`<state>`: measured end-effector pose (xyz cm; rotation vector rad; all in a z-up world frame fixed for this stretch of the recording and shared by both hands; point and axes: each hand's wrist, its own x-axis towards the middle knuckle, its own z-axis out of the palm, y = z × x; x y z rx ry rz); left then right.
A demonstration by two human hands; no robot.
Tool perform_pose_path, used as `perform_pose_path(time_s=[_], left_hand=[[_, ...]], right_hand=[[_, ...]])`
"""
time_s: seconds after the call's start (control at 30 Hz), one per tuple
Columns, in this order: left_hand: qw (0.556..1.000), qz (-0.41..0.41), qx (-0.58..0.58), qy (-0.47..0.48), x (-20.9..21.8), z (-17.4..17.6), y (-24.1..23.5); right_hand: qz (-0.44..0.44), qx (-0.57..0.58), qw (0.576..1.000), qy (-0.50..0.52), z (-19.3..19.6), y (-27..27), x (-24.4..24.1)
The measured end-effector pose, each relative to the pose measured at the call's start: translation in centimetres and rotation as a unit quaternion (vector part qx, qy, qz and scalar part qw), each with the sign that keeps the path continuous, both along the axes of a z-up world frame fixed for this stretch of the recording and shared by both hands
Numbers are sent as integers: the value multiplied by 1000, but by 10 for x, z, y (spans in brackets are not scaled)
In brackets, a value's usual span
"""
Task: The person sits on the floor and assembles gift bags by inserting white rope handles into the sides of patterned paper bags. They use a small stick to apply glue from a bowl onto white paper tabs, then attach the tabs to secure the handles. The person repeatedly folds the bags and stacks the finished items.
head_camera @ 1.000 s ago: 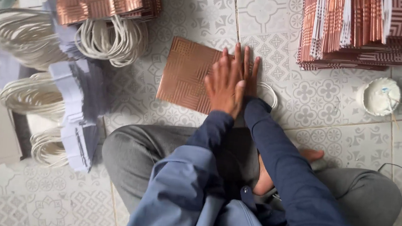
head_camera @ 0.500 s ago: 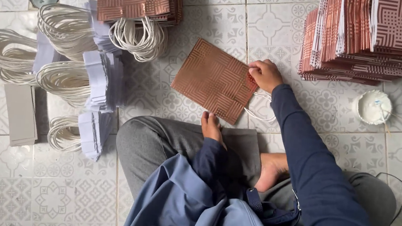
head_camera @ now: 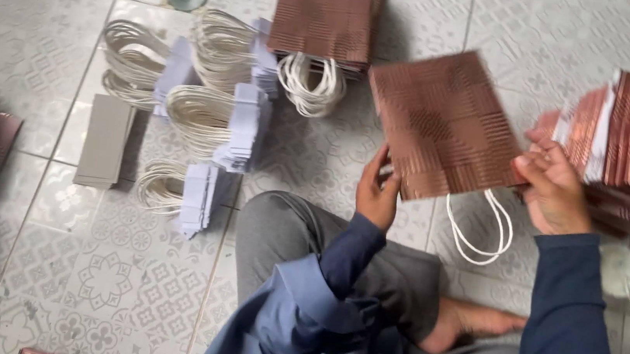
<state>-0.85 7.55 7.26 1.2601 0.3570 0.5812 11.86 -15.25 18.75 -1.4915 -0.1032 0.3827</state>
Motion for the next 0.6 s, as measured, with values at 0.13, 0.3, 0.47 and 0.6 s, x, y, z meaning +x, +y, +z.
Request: perform_pose_path(time_s=[0.13, 0.3, 0.47, 0.6], left_hand=[[990, 47, 113, -74, 68, 68, 124], [933, 144, 320, 78, 143, 66, 281], [843, 154, 472, 207, 196, -52, 351], [821, 140, 500, 238, 196, -89, 345]], right_hand=[[38, -42, 998, -39, 46, 93, 33], [8, -40, 989, -142, -17, 241, 100], [-42, -203, 951, -229, -108, 318, 123], [-41, -353, 872, -337, -148, 321, 119]])
